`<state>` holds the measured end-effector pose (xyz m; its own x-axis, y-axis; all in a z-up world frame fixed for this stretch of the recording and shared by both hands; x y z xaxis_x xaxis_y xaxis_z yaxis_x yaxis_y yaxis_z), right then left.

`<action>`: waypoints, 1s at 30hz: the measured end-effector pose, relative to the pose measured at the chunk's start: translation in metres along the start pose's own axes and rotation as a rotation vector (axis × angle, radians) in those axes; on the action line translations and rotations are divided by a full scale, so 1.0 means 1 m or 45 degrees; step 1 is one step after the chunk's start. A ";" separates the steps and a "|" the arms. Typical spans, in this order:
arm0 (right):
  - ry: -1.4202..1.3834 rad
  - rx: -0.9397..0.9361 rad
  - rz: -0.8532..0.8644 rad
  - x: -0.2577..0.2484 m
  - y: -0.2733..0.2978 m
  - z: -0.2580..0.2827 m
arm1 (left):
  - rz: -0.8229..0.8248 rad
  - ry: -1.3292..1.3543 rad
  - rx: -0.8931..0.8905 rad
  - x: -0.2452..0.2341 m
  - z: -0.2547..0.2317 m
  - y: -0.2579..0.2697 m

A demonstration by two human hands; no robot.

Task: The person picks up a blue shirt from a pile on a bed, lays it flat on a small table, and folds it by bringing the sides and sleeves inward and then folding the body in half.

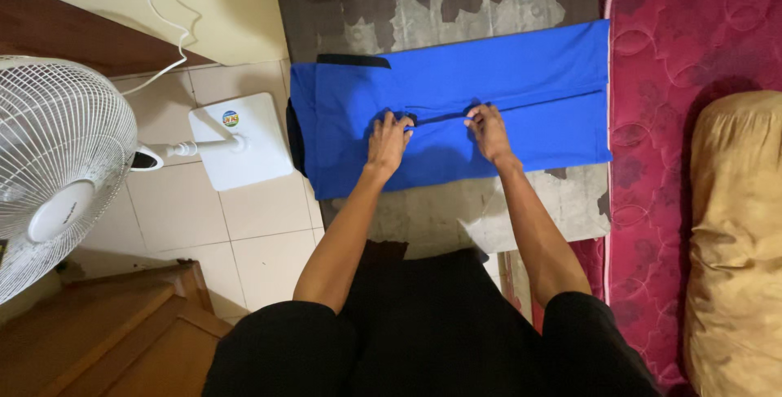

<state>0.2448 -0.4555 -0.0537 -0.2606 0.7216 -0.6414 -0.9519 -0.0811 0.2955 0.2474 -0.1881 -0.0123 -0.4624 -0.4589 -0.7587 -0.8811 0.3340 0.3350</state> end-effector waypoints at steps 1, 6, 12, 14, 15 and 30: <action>-0.013 -0.016 -0.029 -0.001 0.001 -0.002 | -0.043 0.050 -0.022 -0.003 0.003 0.001; -0.049 0.026 -0.182 0.000 0.010 0.007 | -0.140 0.141 -0.143 -0.016 0.000 0.006; 0.184 -0.115 -0.345 -0.003 0.016 0.029 | -0.146 -0.049 -0.244 -0.036 -0.011 0.009; 0.209 0.049 -0.314 -0.004 0.013 0.030 | -0.135 0.287 -0.085 -0.050 -0.007 0.012; 0.207 0.036 -0.303 -0.004 0.010 0.040 | -0.145 0.287 -0.099 -0.057 0.000 0.017; 0.244 -0.592 0.124 0.087 -0.110 0.283 | -0.353 0.569 -0.092 -0.044 0.117 0.129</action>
<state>0.3723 -0.1893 0.0579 -0.3350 0.5602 -0.7576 -0.8813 -0.4707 0.0417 0.1658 -0.0284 -0.0015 -0.1943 -0.8332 -0.5176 -0.9737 0.0996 0.2051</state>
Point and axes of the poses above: each hand's wrist, its own y-axis away from the middle knuckle, its own x-axis out of the palm, z = x × y, the point moved 9 cm from there along -y, towards the middle knuckle, and after that the axes turned 11 degrees about z, right-handed, at the moved point
